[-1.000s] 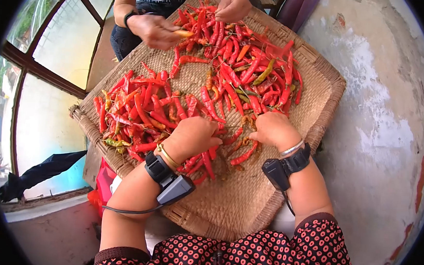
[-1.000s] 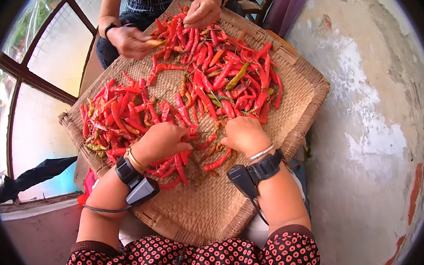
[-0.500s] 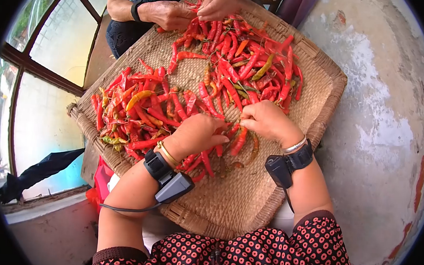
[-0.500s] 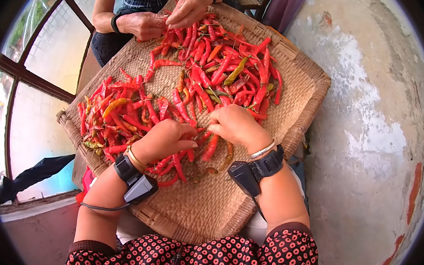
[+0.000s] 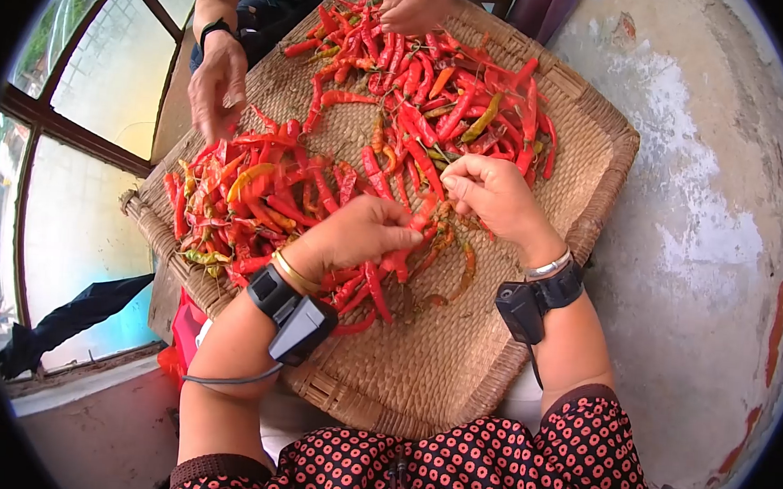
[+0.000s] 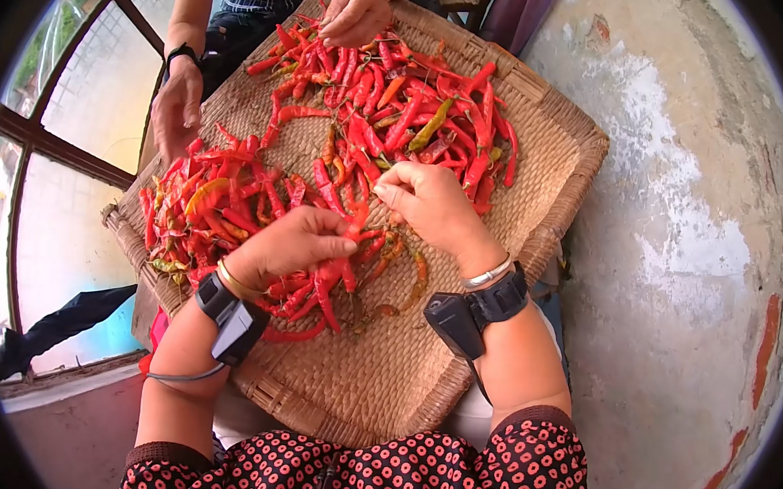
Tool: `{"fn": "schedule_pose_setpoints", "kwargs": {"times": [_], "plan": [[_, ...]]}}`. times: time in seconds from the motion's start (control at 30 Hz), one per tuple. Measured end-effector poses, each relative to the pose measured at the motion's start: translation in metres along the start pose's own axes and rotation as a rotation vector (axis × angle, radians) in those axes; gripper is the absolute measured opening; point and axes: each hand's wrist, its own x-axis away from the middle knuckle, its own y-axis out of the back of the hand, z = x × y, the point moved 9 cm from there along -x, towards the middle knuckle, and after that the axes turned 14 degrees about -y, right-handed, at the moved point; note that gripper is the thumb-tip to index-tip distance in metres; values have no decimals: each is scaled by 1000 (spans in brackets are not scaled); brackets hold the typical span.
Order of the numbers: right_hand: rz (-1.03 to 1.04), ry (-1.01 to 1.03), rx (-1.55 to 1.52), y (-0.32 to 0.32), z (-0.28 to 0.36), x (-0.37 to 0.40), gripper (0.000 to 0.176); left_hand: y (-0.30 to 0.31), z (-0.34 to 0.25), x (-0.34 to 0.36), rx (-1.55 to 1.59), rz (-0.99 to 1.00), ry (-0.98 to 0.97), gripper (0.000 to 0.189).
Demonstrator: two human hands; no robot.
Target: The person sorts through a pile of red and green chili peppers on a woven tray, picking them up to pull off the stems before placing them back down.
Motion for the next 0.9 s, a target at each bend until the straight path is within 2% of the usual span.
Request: {"fn": "schedule_pose_setpoints", "kwargs": {"times": [0.07,0.1,0.13,0.2,0.23,0.33,0.37,0.5,0.57,0.67,0.73,0.8,0.9], "plan": [[-80,104,619,-5,-3,-2,20,20,-12,2,10,-131,30,16],[-68,143,800,-13,-8,-2,28,37,-16,-1,147,-251,-82,18],[-69,141,799,-15,-11,-1,28,53,-20,-3,285,-370,-193,21],[15,99,1105,-32,-27,2,28,81,-17,4,609,-681,-328,27],[5,76,1171,-36,-28,2,23,87,-18,5,638,-649,-372,32],[-39,140,1223,-42,-32,-1,20,86,-8,5,570,-643,-345,30],[-38,141,1222,-44,-32,-2,20,84,-2,5,610,-701,-341,25],[-72,201,1249,-49,-35,-5,14,84,-9,4,615,-717,-382,18],[-81,219,1250,-50,-34,-5,12,85,0,-1,595,-596,-308,15],[-55,230,1274,-53,-32,-3,8,80,7,0,586,-557,-205,12],[-11,161,1314,-54,-39,-5,7,77,4,-3,662,-517,-250,14],[-3,161,1256,-52,-36,-4,8,96,-5,2,805,-785,-434,15],[-9,143,1089,-42,-21,-1,10,111,-4,8,852,-810,-467,20]]}}
